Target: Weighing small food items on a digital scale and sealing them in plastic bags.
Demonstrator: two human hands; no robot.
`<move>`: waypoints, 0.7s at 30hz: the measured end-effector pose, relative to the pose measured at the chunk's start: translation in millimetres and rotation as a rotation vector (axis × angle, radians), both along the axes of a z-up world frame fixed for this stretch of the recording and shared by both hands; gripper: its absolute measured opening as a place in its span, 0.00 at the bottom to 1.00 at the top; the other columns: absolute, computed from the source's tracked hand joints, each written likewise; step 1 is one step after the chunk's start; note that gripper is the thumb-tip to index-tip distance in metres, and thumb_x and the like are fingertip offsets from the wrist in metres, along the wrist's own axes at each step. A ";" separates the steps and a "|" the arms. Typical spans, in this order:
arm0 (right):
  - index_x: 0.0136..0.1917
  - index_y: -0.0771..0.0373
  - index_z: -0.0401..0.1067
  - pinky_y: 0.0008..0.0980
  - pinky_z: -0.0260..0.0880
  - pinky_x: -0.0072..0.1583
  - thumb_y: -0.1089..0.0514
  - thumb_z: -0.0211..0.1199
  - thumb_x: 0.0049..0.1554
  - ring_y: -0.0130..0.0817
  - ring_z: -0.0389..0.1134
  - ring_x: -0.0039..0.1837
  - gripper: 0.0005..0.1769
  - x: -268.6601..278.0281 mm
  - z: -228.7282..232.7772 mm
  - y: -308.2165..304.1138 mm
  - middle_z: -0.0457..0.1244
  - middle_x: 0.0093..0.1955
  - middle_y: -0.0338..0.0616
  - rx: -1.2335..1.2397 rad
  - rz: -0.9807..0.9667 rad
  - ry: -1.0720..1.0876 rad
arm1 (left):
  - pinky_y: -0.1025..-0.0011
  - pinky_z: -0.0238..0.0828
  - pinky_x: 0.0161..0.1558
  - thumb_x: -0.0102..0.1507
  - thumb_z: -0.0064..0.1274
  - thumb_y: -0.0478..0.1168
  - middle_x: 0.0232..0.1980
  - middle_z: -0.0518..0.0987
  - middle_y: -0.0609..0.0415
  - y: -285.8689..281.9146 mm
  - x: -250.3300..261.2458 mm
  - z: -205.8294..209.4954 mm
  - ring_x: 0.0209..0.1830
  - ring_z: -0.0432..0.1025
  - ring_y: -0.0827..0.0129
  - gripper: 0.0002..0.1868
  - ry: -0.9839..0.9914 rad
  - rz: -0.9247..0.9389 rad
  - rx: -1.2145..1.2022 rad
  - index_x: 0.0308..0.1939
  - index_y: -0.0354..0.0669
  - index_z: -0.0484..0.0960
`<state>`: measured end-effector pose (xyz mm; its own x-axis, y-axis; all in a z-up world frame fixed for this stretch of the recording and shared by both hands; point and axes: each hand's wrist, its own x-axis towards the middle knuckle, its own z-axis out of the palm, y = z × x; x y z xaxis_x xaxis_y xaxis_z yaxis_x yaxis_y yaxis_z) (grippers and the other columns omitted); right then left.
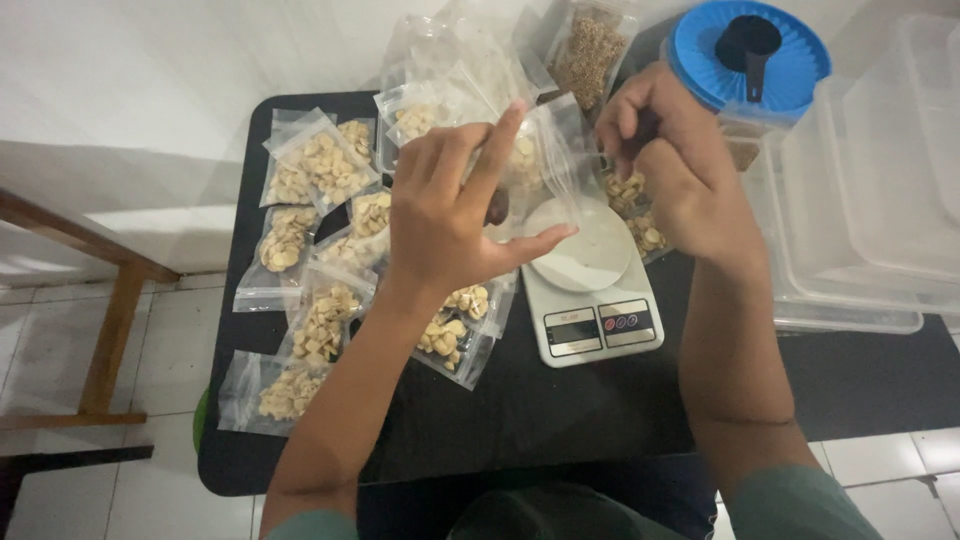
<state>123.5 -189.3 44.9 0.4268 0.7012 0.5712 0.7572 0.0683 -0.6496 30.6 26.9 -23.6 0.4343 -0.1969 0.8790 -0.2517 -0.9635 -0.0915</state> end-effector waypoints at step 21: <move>0.32 0.54 0.55 0.21 0.53 0.36 0.46 0.46 0.73 0.22 0.52 0.31 0.27 -33.7 -91.8 -74.4 0.50 0.29 0.31 -0.146 -0.405 0.562 | 0.48 0.45 0.81 0.68 0.49 0.89 0.78 0.63 0.45 -24.4 6.2 -16.6 0.79 0.57 0.50 0.60 0.515 -0.180 0.175 0.84 0.54 0.43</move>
